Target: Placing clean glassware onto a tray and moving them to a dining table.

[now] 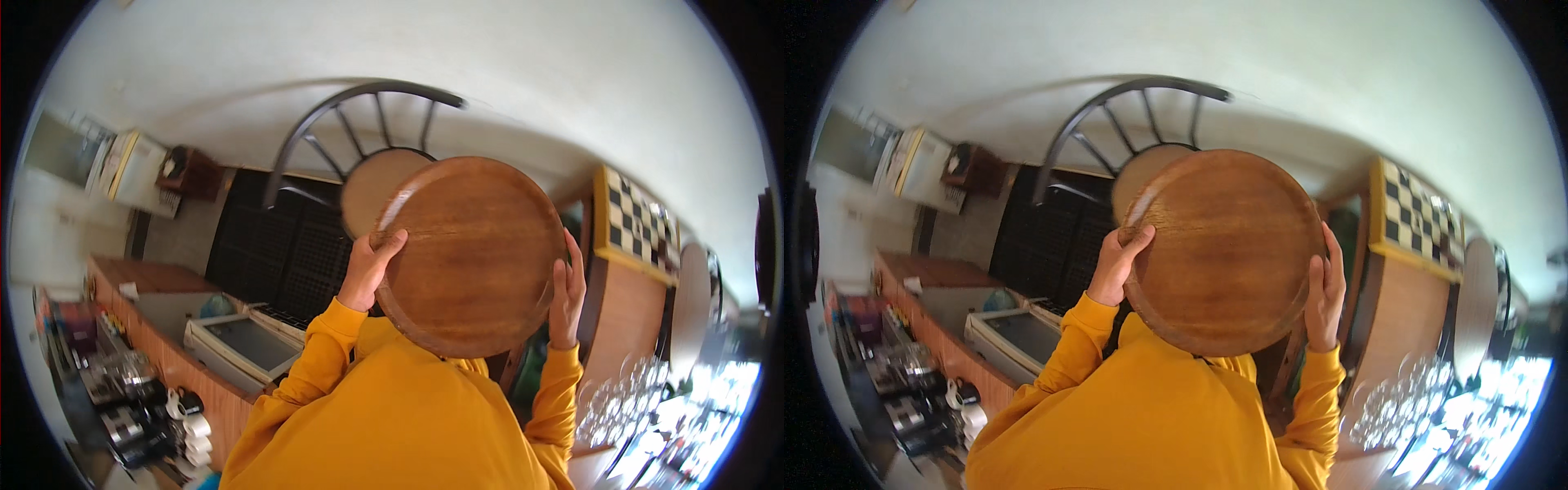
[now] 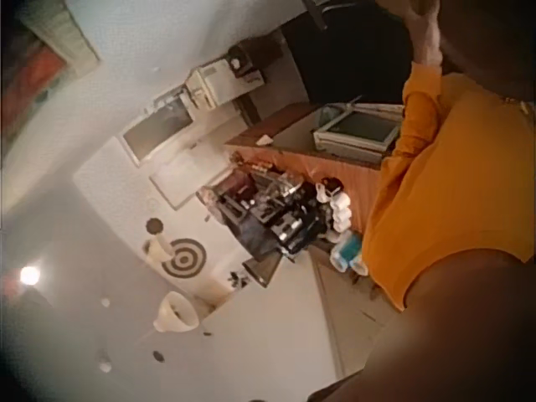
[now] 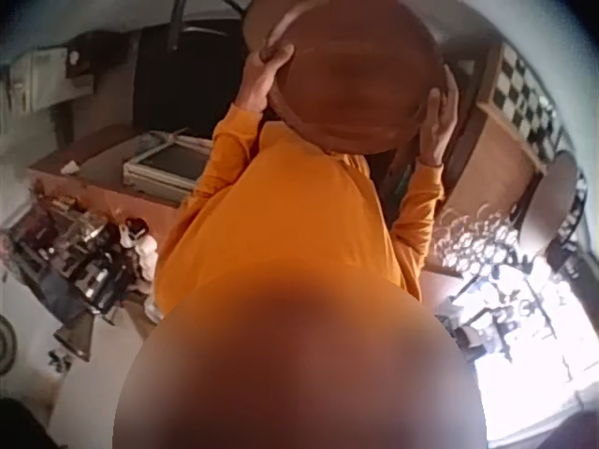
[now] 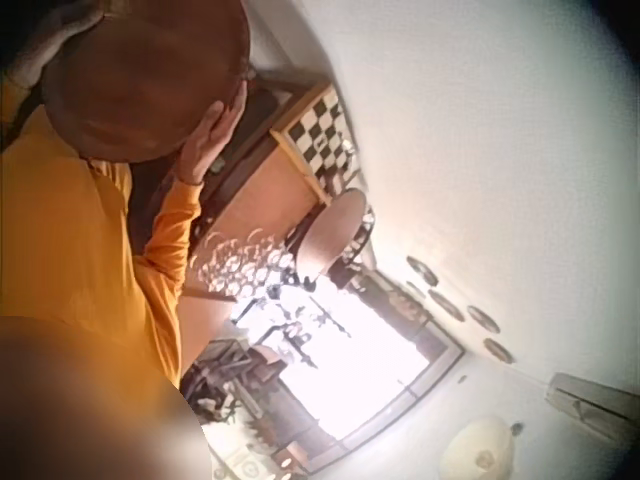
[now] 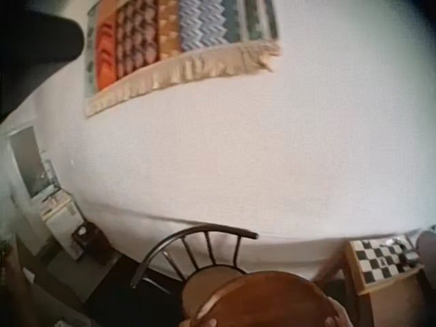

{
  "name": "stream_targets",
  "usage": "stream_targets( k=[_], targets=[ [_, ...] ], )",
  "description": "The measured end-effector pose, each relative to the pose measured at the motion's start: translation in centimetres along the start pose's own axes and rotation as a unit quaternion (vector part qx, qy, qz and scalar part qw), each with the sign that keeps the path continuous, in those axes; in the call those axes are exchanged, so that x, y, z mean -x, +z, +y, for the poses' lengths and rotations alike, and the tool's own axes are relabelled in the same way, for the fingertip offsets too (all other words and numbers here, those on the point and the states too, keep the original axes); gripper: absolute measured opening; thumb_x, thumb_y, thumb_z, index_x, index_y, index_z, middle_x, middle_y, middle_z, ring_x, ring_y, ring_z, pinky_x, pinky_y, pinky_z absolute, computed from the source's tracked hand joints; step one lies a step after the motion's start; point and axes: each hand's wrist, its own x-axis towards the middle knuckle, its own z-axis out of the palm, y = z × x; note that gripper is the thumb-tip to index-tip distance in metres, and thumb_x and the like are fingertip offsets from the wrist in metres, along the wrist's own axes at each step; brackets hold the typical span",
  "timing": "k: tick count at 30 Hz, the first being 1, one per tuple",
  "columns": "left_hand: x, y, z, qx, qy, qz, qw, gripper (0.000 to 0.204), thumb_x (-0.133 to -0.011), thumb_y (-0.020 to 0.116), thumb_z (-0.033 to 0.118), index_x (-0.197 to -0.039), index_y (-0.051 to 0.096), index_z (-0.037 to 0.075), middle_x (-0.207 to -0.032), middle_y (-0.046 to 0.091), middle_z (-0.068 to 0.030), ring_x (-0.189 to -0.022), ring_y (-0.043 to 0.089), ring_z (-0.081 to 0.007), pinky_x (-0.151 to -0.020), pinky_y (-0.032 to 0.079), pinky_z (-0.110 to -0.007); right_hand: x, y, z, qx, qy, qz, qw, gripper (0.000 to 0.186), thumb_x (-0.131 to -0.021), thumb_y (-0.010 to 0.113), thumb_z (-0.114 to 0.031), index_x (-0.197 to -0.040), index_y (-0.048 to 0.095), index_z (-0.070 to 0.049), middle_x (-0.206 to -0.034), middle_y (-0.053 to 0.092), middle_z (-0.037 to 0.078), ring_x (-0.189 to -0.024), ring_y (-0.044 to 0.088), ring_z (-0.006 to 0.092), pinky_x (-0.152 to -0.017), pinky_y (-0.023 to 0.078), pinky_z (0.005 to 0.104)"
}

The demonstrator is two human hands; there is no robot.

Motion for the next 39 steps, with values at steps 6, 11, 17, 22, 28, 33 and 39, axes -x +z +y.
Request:
stream_targets(
  k=[6,11,17,22,28,33,39],
  targets=[
    [2.3,-11.8,7.1,0.038,0.084,0.082,0.992,0.037,-0.089,0.068,0.023,-0.114,0.06,-0.002,-0.106,0.065,-0.0066,-0.096,0.059,-0.0128,-0.085,0.047,-0.027,-2.1,15.1,-5.2,-0.063,-0.039,-0.036,0.997,0.046,-0.1,0.046,-0.025,-0.139,0.045,0.0,-0.142,0.047,0.011,-0.134,0.04,0.0211,-0.112,0.027,0.0375],
    [4.9,-21.8,9.8,0.071,0.116,0.185,0.973,0.034,-0.088,0.064,0.02,-0.114,0.06,-0.002,-0.106,0.065,-0.0081,-0.096,0.06,-0.0146,-0.085,0.047,-0.029,-3.3,26.6,-8.1,-0.105,-0.068,-0.128,0.984,0.047,-0.099,0.048,-0.025,-0.138,0.046,0.001,-0.142,0.047,0.012,-0.134,0.039,0.0227,-0.112,0.026,0.0363],
    [9.3,-30.1,9.7,0.143,0.141,0.337,0.92,0.025,-0.089,0.057,0.019,-0.105,0.062,0.001,-0.1,0.063,-0.0048,-0.092,0.058,-0.0138,-0.084,0.046,-0.028,-3.4,38.7,-12.8,-0.189,-0.08,-0.3,0.932,0.045,-0.097,0.046,-0.02,-0.136,0.047,0.003,-0.14,0.048,0.013,-0.132,0.041,0.0232,-0.112,0.027,0.0348],
    [12.0,-33.6,8.5,0.254,0.17,0.46,0.834,0.01,-0.087,0.053,0.017,-0.083,0.055,0.009,-0.087,0.052,0.0011,-0.085,0.05,-0.0112,-0.081,0.042,-0.026,-4.0,46.9,-14.4,-0.166,-0.102,-0.412,0.89,0.044,-0.094,0.042,-0.014,-0.134,0.049,0.003,-0.137,0.051,0.014,-0.13,0.044,0.0233,-0.11,0.028,0.0338],
    [13.3,-39.4,7.9,0.312,0.189,0.532,0.764,0.007,-0.086,0.053,0.013,-0.08,0.051,0.01,-0.087,0.05,0.0004,-0.084,0.05,-0.0133,-0.08,0.043,-0.028,-3.7,58.3,-14.8,-0.151,-0.102,-0.496,0.849,0.044,-0.09,0.039,-0.007,-0.131,0.052,0.003,-0.133,0.054,0.014,-0.126,0.048,0.0235,-0.109,0.031,0.0328],
    [10.7,-46.7,10.3,0.32,0.17,0.566,0.741,0.003,-0.081,0.053,0.011,-0.083,0.053,0.009,-0.088,0.051,-0.0003,-0.085,0.051,-0.0154,-0.083,0.043,-0.03,-4.3,67.1,-15.2,-0.149,-0.093,-0.503,0.846,0.043,-0.091,0.038,-0.005,-0.13,0.053,0.003,-0.132,0.056,0.014,-0.124,0.05,0.024,-0.107,0.034,0.0334],
    [4.9,-57.6,17.1,0.25,0.145,0.528,0.798,0.014,-0.082,0.053,0.013,-0.094,0.057,0.006,-0.095,0.055,-0.0026,-0.092,0.053,-0.0164,-0.084,0.045,-0.031,-7.0,77.9,-15.2,-0.121,-0.113,-0.435,0.885,0.043,-0.091,0.039,-0.003,-0.131,0.052,0.003,-0.132,0.056,0.013,-0.122,0.051,0.0231,-0.105,0.036,0.0328]
  ],
)
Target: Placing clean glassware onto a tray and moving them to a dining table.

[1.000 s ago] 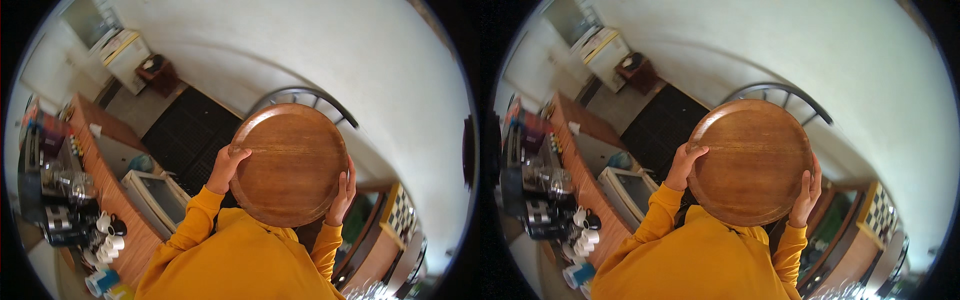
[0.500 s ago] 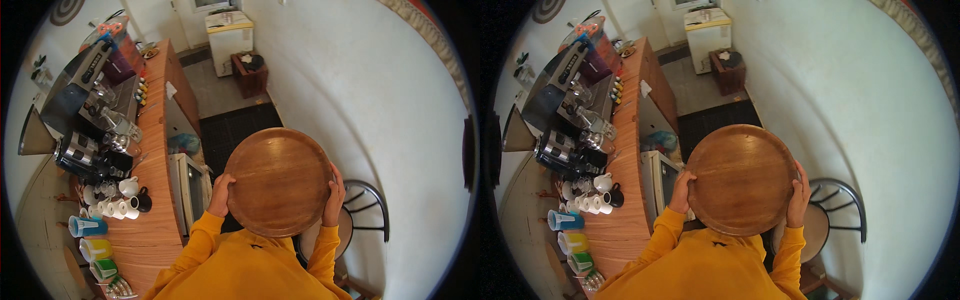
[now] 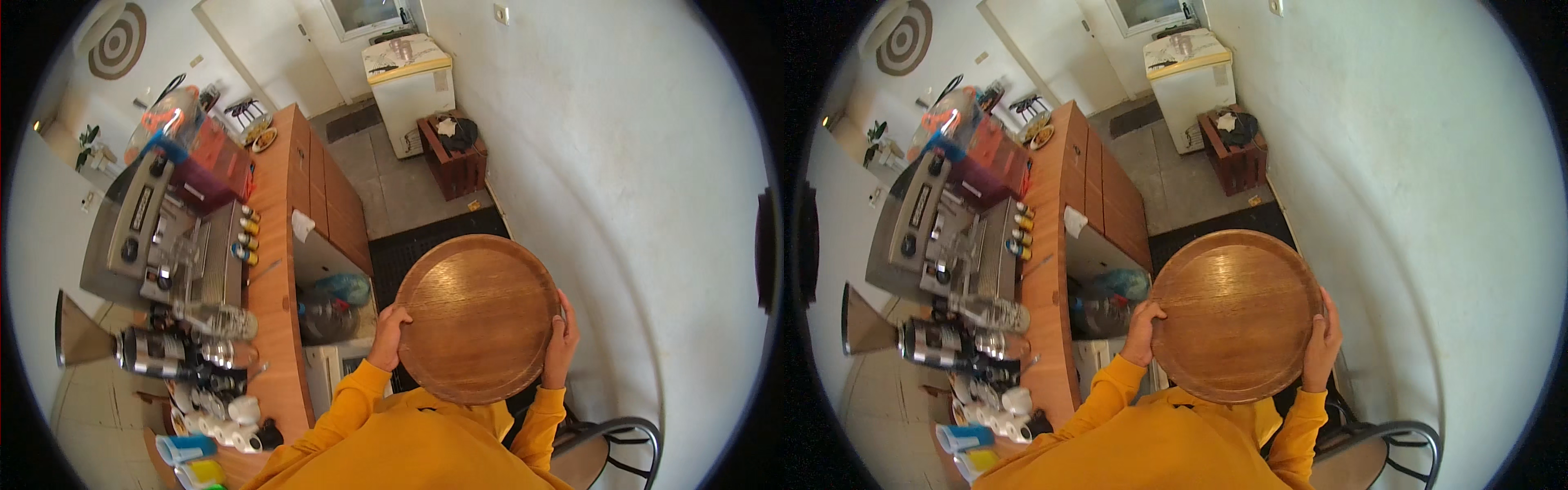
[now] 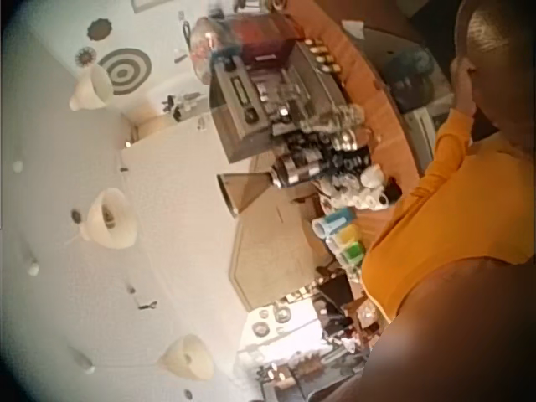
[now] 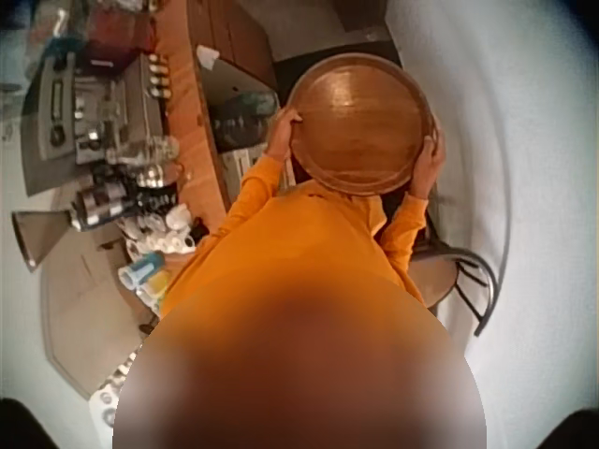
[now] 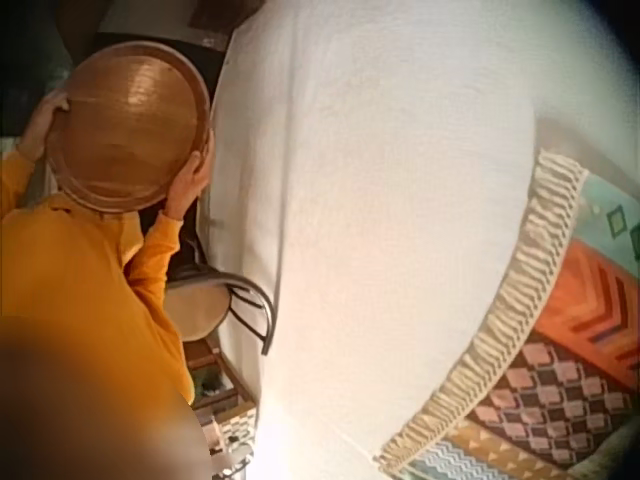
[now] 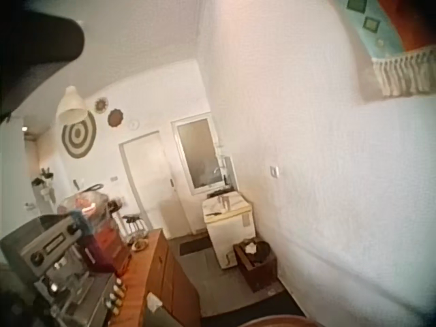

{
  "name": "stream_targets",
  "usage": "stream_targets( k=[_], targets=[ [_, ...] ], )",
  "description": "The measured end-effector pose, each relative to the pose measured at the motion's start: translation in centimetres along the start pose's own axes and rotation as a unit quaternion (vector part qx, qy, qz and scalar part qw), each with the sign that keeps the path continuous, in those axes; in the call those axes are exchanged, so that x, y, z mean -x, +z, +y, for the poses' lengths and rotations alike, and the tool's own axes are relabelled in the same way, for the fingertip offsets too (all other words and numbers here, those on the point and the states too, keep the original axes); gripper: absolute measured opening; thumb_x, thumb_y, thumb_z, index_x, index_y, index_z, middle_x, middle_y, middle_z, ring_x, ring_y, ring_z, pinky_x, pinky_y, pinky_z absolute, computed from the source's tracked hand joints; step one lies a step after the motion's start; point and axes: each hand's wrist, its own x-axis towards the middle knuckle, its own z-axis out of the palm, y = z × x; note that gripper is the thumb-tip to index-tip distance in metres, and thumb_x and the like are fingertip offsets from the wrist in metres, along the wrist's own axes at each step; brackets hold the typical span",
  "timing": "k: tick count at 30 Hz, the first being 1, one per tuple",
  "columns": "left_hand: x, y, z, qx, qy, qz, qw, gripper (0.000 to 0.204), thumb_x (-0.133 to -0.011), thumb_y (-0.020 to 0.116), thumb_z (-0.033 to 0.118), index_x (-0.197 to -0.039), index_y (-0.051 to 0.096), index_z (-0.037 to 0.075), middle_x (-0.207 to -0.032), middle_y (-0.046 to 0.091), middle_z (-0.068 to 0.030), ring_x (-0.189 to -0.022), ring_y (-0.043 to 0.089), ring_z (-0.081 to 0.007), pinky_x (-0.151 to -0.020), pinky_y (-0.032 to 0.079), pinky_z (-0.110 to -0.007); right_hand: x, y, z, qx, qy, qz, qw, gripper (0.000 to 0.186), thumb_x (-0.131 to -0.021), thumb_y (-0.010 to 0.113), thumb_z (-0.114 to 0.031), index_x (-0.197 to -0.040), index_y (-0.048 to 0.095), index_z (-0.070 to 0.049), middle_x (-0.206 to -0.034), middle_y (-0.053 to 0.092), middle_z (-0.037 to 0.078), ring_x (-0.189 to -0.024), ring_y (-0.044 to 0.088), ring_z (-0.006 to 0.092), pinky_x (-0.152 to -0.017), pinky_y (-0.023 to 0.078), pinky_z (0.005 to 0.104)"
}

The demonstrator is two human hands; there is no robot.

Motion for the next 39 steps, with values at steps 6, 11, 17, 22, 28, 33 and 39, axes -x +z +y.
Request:
stream_targets(
  k=[6,11,17,22,28,33,39],
  targets=[
    [-9.2,1.8,5.7,0.064,-0.006,0.019,0.998,0.014,-0.086,0.053,0.017,-0.094,0.056,0.006,-0.098,0.056,-0.0039,-0.093,0.053,-0.0161,-0.083,0.046,-0.031,-10.7,6.9,-2.4,0.009,0.044,-0.035,0.998,0.043,-0.093,0.039,-0.004,-0.133,0.051,0.003,-0.131,0.056,0.012,-0.12,0.053,0.0202,-0.103,0.038,0.0321],
    [-18.4,0.4,9.7,0.098,0.01,0.045,0.994,0.013,-0.089,0.05,0.018,-0.088,0.055,0.006,-0.09,0.053,-0.0004,-0.084,0.05,-0.0111,-0.078,0.042,-0.027,-20.0,15.5,-2.8,0.0,0.002,-0.077,0.997,0.043,-0.094,0.038,-0.004,-0.134,0.049,0.002,-0.133,0.055,0.013,-0.124,0.05,0.0218,-0.106,0.036,0.0333],
    [-30.6,-1.3,16.7,0.117,0.029,0.08,0.989,0.013,-0.088,0.052,0.017,-0.081,0.054,0.006,-0.081,0.05,0.0026,-0.079,0.048,-0.0095,-0.073,0.04,-0.025,-30.5,26.9,-1.9,0.011,0.016,-0.109,0.994,0.044,-0.095,0.037,-0.01,-0.135,0.049,0.003,-0.138,0.051,0.014,-0.129,0.046,0.0235,-0.109,0.033,0.034],
    [-41.5,-3.2,23.6,0.117,0.032,0.079,0.989,0.014,-0.087,0.054,0.019,-0.082,0.057,0.007,-0.081,0.05,0.0028,-0.078,0.048,-0.0094,-0.072,0.04,-0.024,-39.5,35.7,-1.9,-0.013,0.019,-0.111,0.994,0.043,-0.095,0.039,-0.011,-0.135,0.049,0.002,-0.138,0.051,0.013,-0.129,0.045,0.023,-0.109,0.032,0.0334],
    [-51.2,-1.8,32.9,0.069,0.011,0.107,0.992,0.033,-0.095,0.056,0.029,-0.111,0.061,0.0,-0.106,0.062,-0.0039,-0.101,0.054,-0.0127,-0.091,0.04,-0.026,-49.4,45.7,-0.5,-0.074,0.046,-0.115,0.99,0.043,-0.096,0.04,-0.013,-0.135,0.049,0.002,-0.139,0.05,0.012,-0.13,0.044,0.0222,-0.11,0.031,0.0325],
    [-62.0,-1.7,34.5,-0.038,0.1,0.141,0.984,0.049,-0.098,0.054,0.039,-0.122,0.058,-0.003,-0.117,0.061,-0.0075,-0.106,0.056,-0.0152,-0.094,0.042,-0.028,-59.1,53.1,2.3,-0.082,0.043,-0.146,0.985,0.042,-0.094,0.04,-0.01,-0.134,0.05,0.002,-0.137,0.052,0.013,-0.13,0.044,0.0234,-0.109,0.03,0.0326],
    [-73.9,-0.5,37.4,-0.038,0.092,0.188,0.977,0.05,-0.097,0.056,0.041,-0.119,0.058,-0.004,-0.117,0.061,-0.0088,-0.104,0.057,-0.0168,-0.09,0.045,-0.03,-72.0,61.7,8.0,-0.058,0.023,-0.213,0.975,0.037,-0.096,0.041,-0.011,-0.13,0.053,-0.002,-0.132,0.055,0.012,-0.125,0.048,0.0239,-0.107,0.032,0.0319]
  ],
)
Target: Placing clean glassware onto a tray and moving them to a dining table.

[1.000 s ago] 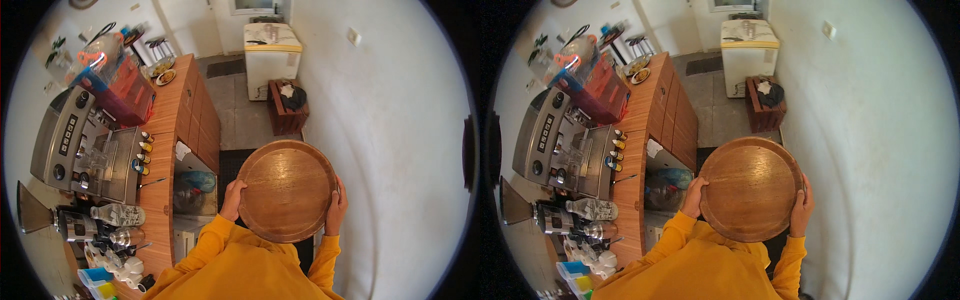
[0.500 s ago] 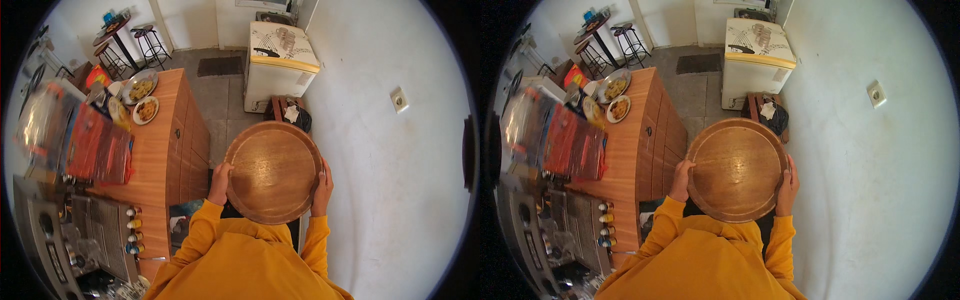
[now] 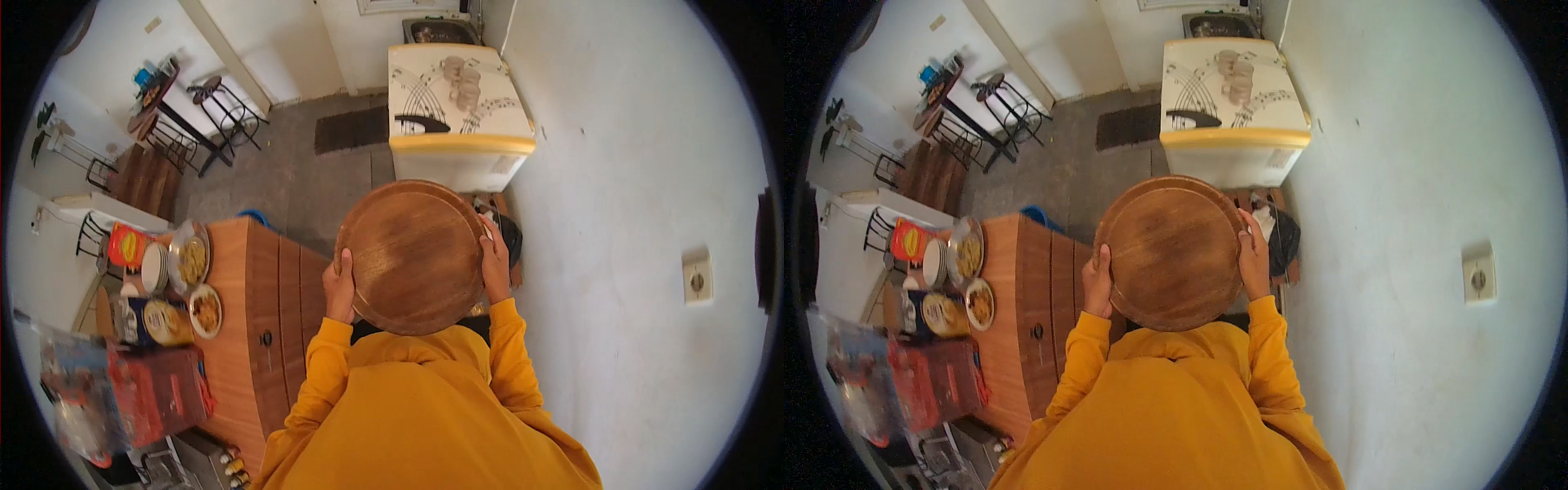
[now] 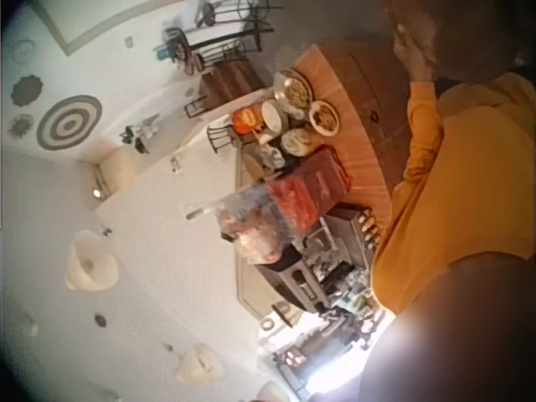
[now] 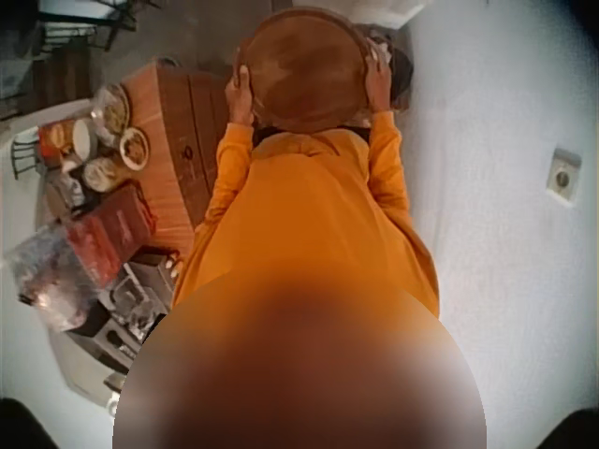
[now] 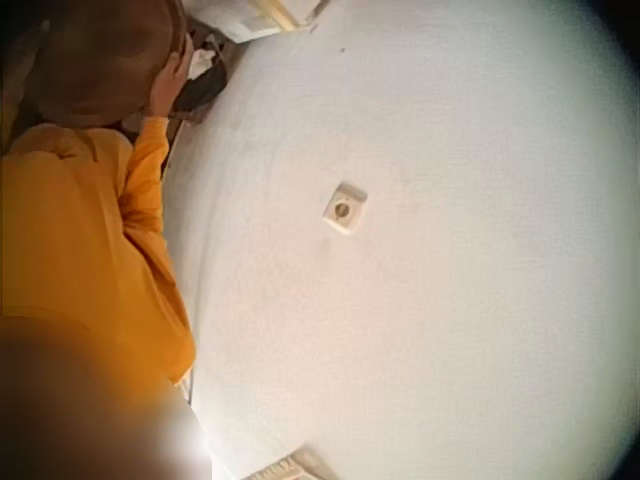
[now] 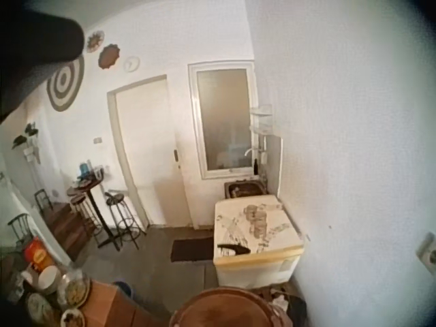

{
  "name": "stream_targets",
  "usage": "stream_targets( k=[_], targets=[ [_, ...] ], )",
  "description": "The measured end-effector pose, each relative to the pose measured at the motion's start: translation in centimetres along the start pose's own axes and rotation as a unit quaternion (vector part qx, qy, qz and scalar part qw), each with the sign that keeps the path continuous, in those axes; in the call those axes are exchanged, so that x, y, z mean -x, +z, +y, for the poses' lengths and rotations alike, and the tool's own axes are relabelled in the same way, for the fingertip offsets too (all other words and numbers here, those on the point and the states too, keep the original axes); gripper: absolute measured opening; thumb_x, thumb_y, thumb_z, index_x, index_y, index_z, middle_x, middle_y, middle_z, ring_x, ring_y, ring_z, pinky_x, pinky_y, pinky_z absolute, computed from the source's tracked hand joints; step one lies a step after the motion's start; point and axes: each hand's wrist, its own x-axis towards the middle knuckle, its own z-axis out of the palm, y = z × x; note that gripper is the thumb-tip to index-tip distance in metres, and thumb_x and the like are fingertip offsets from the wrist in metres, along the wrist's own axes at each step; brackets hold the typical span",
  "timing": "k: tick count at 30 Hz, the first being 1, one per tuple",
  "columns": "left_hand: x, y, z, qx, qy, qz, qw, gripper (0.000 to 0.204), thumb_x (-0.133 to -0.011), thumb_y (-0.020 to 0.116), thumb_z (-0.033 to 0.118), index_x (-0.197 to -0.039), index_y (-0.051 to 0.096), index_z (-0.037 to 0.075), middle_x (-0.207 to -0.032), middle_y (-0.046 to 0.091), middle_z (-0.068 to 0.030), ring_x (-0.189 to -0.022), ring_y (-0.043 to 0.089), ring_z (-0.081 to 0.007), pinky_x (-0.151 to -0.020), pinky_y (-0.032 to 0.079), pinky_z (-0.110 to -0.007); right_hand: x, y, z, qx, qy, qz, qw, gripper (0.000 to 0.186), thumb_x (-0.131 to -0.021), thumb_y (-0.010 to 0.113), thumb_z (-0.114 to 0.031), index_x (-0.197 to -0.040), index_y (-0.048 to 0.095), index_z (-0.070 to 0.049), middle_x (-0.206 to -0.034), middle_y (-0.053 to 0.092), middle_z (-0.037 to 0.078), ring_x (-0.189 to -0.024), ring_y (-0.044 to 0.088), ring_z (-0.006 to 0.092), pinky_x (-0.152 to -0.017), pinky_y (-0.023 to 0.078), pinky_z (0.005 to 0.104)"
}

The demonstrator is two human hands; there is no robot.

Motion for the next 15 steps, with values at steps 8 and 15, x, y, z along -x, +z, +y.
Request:
stream_targets(
  k=[8,15],
  targets=[
    [-15.1,5.7,2.0,-0.021,-0.012,0.039,0.999,0.059,-0.093,0.059,0.048,-0.121,0.055,-0.003,-0.121,0.06,-0.0113,-0.109,0.056,-0.0202,-0.093,0.044,-0.031,-18.9,2.1,2.9,0.116,-0.015,-0.037,0.992,0.027,-0.097,0.048,-0.016,-0.117,0.059,-0.003,-0.11,0.06,0.015,-0.103,0.057,0.0258,-0.095,0.041,0.0333],
    [-28.8,9.8,2.0,-0.042,-0.038,0.021,0.998,0.07,-0.09,0.058,0.057,-0.128,0.051,-0.002,-0.13,0.055,-0.0137,-0.117,0.053,-0.0239,-0.1,0.041,-0.034,-32.1,5.1,5.4,0.272,-0.113,-0.005,0.956,0.031,-0.083,0.057,-0.006,-0.114,0.059,-0.008,-0.105,0.055,0.013,-0.1,0.052,0.0311,-0.09,0.043,0.0416]
  ],
)
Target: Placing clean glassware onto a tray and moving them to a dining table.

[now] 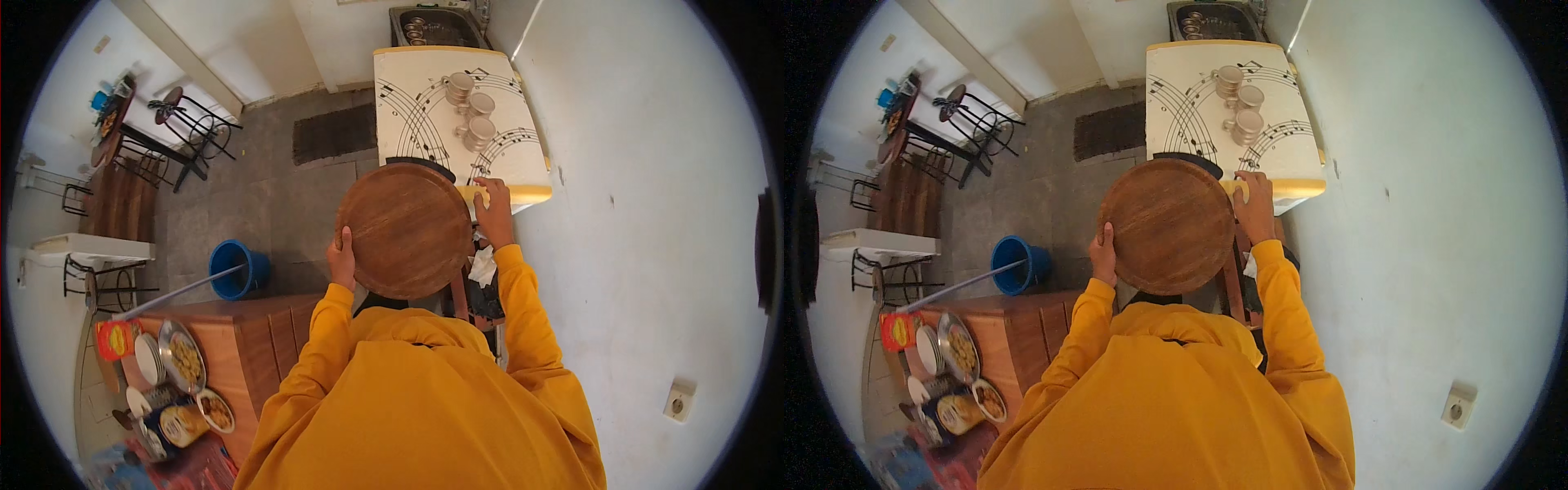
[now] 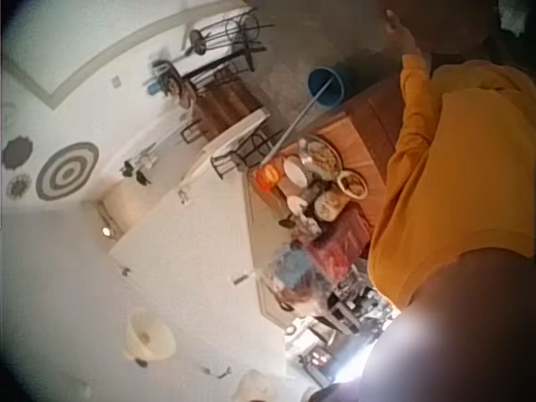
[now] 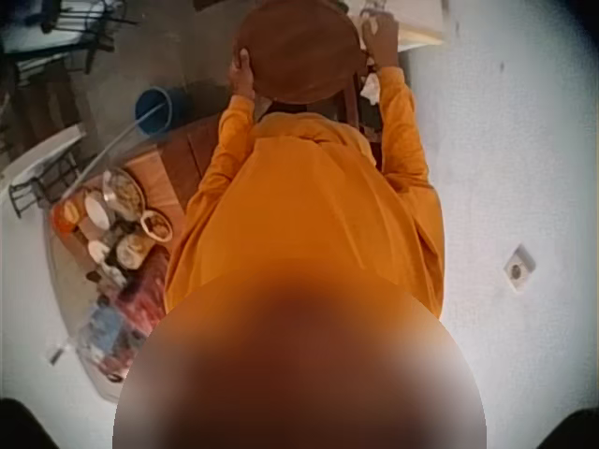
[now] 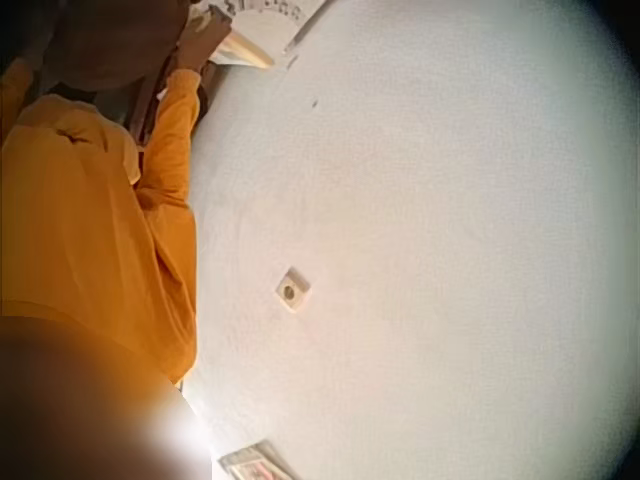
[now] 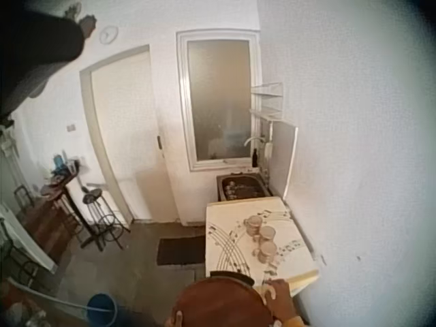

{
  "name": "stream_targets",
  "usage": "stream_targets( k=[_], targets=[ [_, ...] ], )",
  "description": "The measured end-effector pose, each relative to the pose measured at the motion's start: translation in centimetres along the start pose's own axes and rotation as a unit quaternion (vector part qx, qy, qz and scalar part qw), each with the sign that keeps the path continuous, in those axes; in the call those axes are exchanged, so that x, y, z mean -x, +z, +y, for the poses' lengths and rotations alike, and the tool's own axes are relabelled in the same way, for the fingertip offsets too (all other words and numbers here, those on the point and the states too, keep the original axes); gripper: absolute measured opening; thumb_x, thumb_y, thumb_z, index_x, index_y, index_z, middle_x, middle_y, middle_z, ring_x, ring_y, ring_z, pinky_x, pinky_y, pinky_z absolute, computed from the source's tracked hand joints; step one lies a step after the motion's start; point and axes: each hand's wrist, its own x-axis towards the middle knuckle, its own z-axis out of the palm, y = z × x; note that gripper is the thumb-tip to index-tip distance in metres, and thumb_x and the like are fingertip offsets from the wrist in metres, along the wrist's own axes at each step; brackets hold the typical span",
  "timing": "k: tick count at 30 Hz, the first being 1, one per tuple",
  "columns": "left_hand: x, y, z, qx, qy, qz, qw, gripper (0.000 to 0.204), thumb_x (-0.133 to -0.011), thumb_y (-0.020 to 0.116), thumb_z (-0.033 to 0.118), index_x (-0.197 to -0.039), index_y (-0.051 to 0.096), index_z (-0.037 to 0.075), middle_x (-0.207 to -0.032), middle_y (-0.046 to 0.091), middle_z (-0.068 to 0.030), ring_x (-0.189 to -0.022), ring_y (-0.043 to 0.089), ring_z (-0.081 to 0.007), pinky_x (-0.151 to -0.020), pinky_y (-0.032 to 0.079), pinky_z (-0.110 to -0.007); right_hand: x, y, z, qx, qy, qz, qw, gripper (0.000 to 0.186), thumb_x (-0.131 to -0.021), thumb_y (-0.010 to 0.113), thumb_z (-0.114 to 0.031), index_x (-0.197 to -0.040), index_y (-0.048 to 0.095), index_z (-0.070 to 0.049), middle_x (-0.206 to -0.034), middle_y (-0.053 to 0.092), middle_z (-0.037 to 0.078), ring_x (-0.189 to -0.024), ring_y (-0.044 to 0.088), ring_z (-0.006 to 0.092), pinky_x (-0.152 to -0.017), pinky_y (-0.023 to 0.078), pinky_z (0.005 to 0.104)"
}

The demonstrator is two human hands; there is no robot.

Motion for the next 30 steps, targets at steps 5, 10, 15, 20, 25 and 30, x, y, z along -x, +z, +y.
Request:
stream_targets(
  k=[5,10,15,20,25,30],
  targets=[
    [-7.8,2.4,0.7,-0.049,-0.037,0.033,0.998,0.057,-0.095,0.055,0.048,-0.12,0.058,-0.004,-0.117,0.062,-0.0108,-0.107,0.057,-0.0202,-0.093,0.043,-0.03,-8.1,3.0,1.0,0.252,-0.086,-0.051,0.963,0.037,-0.077,0.061,-0.007,-0.114,0.059,-0.011,-0.114,0.054,0.011,-0.111,0.049,0.0303,-0.093,0.041,0.0448],
    [-11.9,3.9,0.5,-0.04,-0.046,-0.008,0.998,0.057,-0.095,0.055,0.048,-0.118,0.06,-0.003,-0.115,0.064,-0.0103,-0.107,0.057,-0.0199,-0.093,0.043,-0.031,-14.3,5.6,3.1,0.45,-0.195,-0.155,0.858,0.039,-0.077,0.063,-0.01,-0.115,0.057,-0.011,-0.122,0.052,0.008,-0.119,0.046,0.0266,-0.098,0.035,0.0454],
    [-13.6,4.6,-0.6,-0.041,-0.064,-0.034,0.997,0.057,-0.094,0.056,0.048,-0.119,0.06,-0.003,-0.115,0.064,-0.0113,-0.107,0.058,-0.0204,-0.095,0.042,-0.031,-18.0,8.3,4.3,0.554,-0.25,-0.21,0.766,0.025,-0.083,0.059,-0.014,-0.108,0.061,-0.011,-0.114,0.058,0.006,-0.114,0.048,0.0224,-0.098,0.035,0.0436],
    [-12.9,5.7,-0.5,-0.052,-0.086,-0.028,0.994,0.056,-0.094,0.057,0.047,-0.119,0.06,-0.003,-0.117,0.064,-0.0118,-0.109,0.058,-0.0216,-0.096,0.042,-0.032,-20.7,10.5,5.3,0.612,-0.259,-0.292,0.688,0.016,-0.087,0.056,-0.019,-0.09,0.071,-0.016,-0.091,0.067,0.0,-0.103,0.055,0.0195,-0.092,0.036,0.0409],
    [-11.2,6.7,-0.9,-0.027,-0.085,-0.001,0.996,0.058,-0.094,0.057,0.047,-0.124,0.058,-0.003,-0.123,0.062,-0.0138,-0.114,0.057,-0.0233,-0.099,0.041,-0.032,-21.6,11.5,6.5,0.632,-0.236,-0.34,0.655,0.016,-0.086,0.057,-0.018,-0.081,0.072,-0.021,-0.084,0.07,-0.001,-0.093,0.06,0.0166,-0.094,0.035,0.0392],
    [-10.8,6.8,-2.3,-0.023,-0.064,0.012,0.998,0.059,-0.094,0.057,0.048,-0.125,0.057,-0.003,-0.124,0.061,-0.0134,-0.115,0.056,-0.0235,-0.1,0.041,-0.033,-22.6,10.5,7.2,0.609,-0.271,-0.346,0.66,0.014,-0.086,0.058,-0.021,-0.084,0.072,-0.019,-0.087,0.071,0.002,-0.097,0.062,0.02,-0.092,0.038,0.0405]
  ],
)
